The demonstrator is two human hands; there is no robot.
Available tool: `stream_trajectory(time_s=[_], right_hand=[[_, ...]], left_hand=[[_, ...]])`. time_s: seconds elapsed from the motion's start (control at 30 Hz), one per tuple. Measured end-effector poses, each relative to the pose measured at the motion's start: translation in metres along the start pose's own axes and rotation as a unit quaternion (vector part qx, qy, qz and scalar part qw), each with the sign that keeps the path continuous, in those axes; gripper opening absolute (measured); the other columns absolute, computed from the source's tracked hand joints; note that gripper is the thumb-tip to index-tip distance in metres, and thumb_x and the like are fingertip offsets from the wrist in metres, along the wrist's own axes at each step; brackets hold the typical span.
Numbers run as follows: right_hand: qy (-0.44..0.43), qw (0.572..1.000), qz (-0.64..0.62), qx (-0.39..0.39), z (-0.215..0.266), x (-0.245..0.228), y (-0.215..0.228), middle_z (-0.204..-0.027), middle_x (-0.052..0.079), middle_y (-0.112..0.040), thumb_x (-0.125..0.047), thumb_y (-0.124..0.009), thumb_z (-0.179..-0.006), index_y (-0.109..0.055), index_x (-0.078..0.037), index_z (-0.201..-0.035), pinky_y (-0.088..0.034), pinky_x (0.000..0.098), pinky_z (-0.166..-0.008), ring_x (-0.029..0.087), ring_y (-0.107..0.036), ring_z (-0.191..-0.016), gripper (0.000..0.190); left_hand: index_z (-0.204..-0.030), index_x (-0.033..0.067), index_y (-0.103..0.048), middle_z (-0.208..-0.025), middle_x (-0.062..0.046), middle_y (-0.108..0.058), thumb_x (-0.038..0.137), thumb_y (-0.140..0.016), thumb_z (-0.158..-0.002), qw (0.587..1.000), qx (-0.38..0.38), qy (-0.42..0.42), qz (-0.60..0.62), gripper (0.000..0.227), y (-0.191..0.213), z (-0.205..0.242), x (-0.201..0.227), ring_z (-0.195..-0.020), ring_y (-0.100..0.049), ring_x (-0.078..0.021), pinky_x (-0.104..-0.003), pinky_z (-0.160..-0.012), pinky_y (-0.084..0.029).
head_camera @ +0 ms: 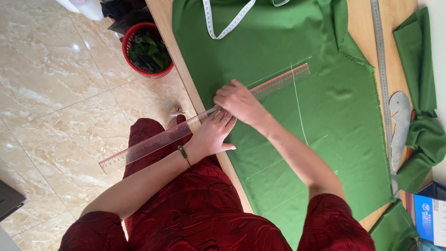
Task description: The person marks a green fabric with chalk and a ruler, then uses shears to cut along the marked lines. The person removes the cut fabric pieces and folds the remaining fabric on the table.
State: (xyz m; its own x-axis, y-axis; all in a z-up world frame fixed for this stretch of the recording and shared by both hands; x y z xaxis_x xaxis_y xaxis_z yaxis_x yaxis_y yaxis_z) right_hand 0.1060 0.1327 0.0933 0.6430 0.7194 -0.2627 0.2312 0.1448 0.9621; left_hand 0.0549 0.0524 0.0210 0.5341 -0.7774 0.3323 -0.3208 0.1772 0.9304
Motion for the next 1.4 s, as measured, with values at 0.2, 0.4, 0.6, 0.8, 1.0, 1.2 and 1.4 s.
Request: stream_trajectory(time_s=[0.2, 0.4, 0.6, 0.8, 1.0, 1.2, 1.4], right_hand=[[-0.008, 0.962, 0.264, -0.067, 0.04, 0.064, 0.042, -0.071, -0.009, -0.068, -0.028, -0.083, -0.088, -0.073, -0.022, -0.086, -0.049, 0.0279, -0.08, 0.008, -0.067, -0.076, 0.011], [-0.043, 0.949, 0.307, -0.062, 0.074, 0.12, 0.044, -0.079, -0.007, -0.07, -0.032, -0.084, -0.084, -0.076, -0.024, -0.091, -0.048, 0.0291, -0.076, 0.009, -0.066, -0.078, 0.013], [-0.046, 0.979, 0.186, -0.064, 0.059, 0.102, 0.015, -0.085, -0.003, -0.076, -0.028, -0.081, -0.091, -0.079, -0.021, -0.099, -0.051, 0.0291, -0.081, 0.011, -0.071, -0.085, 0.01], [-0.031, 0.967, 0.236, -0.092, 0.074, 0.118, 0.007, -0.089, -0.006, -0.077, -0.025, -0.083, -0.089, -0.077, -0.023, -0.099, -0.051, 0.0279, -0.085, 0.007, -0.073, -0.091, 0.012], [-0.041, 0.917, 0.354, -0.18, 0.094, 0.148, 0.055, -0.089, -0.01, -0.077, -0.026, -0.084, -0.088, -0.075, -0.026, -0.096, -0.053, 0.0248, -0.091, 0.004, -0.074, -0.096, 0.012], [-0.067, 0.89, 0.388, -0.231, 0.127, 0.215, 0.077, -0.075, -0.003, -0.062, -0.013, -0.084, -0.086, -0.068, -0.025, -0.082, -0.058, 0.0261, -0.088, 0.012, -0.057, -0.072, 0.02], [-0.216, 0.935, 0.249, 0.129, 0.131, 0.182, 0.111, -0.075, 0.0, -0.071, -0.015, -0.079, -0.109, -0.077, -0.011, -0.088, -0.057, 0.0279, -0.068, 0.015, -0.063, -0.064, 0.021]], left_hand=[[-0.132, 0.0007, -0.056, -0.139, -0.021, -0.059, 0.072, -0.078, -0.061, 1.0, 0.006, 0.024, -0.006, 0.103, 0.013, -0.007, 0.003, -0.129, -0.059, -0.0351, -0.046, -0.105, -0.049], [-0.121, 0.0, -0.065, -0.117, -0.019, -0.069, 0.066, -0.074, -0.078, 0.997, -0.021, 0.061, -0.046, 0.079, 0.002, -0.027, 0.011, -0.113, -0.068, -0.0314, -0.039, -0.089, -0.058], [-0.135, 0.0063, -0.061, -0.105, -0.011, -0.068, 0.067, -0.069, -0.083, 0.993, -0.079, 0.055, -0.062, 0.08, 0.013, -0.082, 0.006, -0.09, -0.067, -0.021, -0.03, -0.065, -0.055], [-0.152, 0.0178, -0.045, -0.089, -0.005, -0.066, 0.074, -0.067, -0.081, 0.985, -0.138, 0.073, -0.075, 0.093, -0.007, -0.104, 0.0, -0.069, -0.062, -0.0145, -0.028, -0.056, -0.05], [-0.154, 0.0172, -0.043, -0.083, -0.006, -0.069, 0.065, -0.069, -0.087, 0.979, -0.175, 0.099, -0.045, 0.087, 0.002, -0.113, 0.002, -0.065, -0.061, -0.0151, -0.028, -0.059, -0.051], [-0.158, 0.0217, -0.038, -0.064, 0.003, -0.053, 0.086, -0.057, -0.078, 0.977, -0.147, 0.085, -0.13, 0.104, -0.017, -0.118, -0.001, -0.049, -0.038, -0.0054, -0.021, -0.043, -0.031], [-0.154, 0.0177, -0.043, -0.08, -0.004, -0.067, 0.079, -0.058, -0.085, 0.99, -0.095, 0.059, -0.083, 0.094, -0.001, -0.11, -0.008, -0.051, -0.044, -0.0045, -0.018, -0.044, -0.035]])
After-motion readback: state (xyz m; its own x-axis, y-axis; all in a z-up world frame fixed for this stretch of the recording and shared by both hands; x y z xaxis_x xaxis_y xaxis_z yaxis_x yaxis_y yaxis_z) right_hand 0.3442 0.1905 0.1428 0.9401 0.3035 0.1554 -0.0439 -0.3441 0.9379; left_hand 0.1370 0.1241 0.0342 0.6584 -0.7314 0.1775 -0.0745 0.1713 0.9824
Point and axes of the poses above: each hand's wrist, its own z-axis away from the middle knuckle, its own y-axis out of the back of the hand, x = y × z, the point moved 7 cm from there along -z, towards the middle knuckle
